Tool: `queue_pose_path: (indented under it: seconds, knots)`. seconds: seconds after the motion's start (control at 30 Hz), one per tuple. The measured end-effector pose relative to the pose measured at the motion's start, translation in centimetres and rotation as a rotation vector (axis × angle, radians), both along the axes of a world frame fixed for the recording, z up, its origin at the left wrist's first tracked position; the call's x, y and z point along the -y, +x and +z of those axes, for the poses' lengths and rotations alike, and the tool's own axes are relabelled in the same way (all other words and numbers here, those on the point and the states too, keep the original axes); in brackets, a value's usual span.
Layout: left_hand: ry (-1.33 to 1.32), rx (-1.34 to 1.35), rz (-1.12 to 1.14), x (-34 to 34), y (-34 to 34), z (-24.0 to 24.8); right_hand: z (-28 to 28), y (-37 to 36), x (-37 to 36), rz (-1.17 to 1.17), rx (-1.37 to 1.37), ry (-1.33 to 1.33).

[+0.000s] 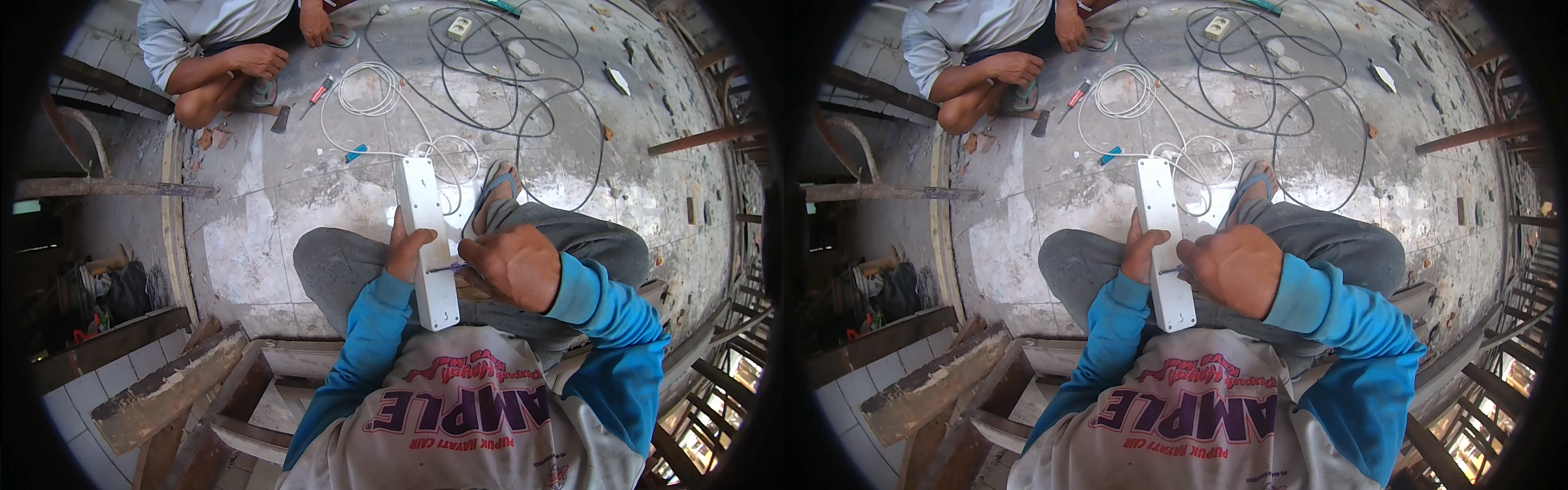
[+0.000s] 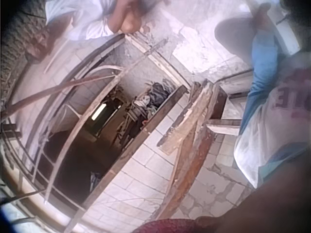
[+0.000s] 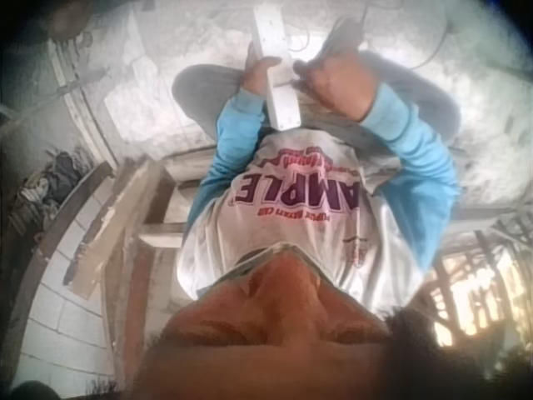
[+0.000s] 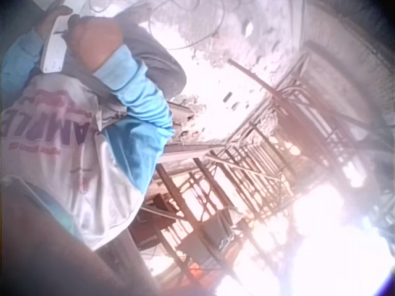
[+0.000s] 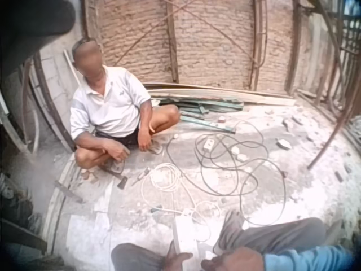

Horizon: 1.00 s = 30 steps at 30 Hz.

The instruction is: The person wires a power strip by opening the casing and connecting wires to the internal terminals.

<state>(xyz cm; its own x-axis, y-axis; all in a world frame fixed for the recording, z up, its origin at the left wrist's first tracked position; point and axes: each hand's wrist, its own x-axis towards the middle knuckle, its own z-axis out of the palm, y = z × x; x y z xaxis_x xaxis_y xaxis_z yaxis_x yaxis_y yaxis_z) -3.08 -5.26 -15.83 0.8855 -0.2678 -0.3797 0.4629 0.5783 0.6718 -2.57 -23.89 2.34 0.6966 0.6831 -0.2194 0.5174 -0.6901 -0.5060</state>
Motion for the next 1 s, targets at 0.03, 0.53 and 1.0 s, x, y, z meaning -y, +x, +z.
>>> queue_pose_path:
  seconds: [0.03,0.53,1.0]
  knots:
    - [-0.002,-0.003,0.003,0.0,0.0,0.1,0.1,-0.1,-0.1,-0.005,-0.017,-0.024]
    - [0.251,0.213,-0.014,0.7,-0.7,-0.1,-3.4,-2.0,1.8,-0.072,-0.150,0.045]
    - [0.444,0.373,-0.035,1.3,-1.1,0.7,-6.8,-5.5,3.2,-0.082,-0.057,0.153]
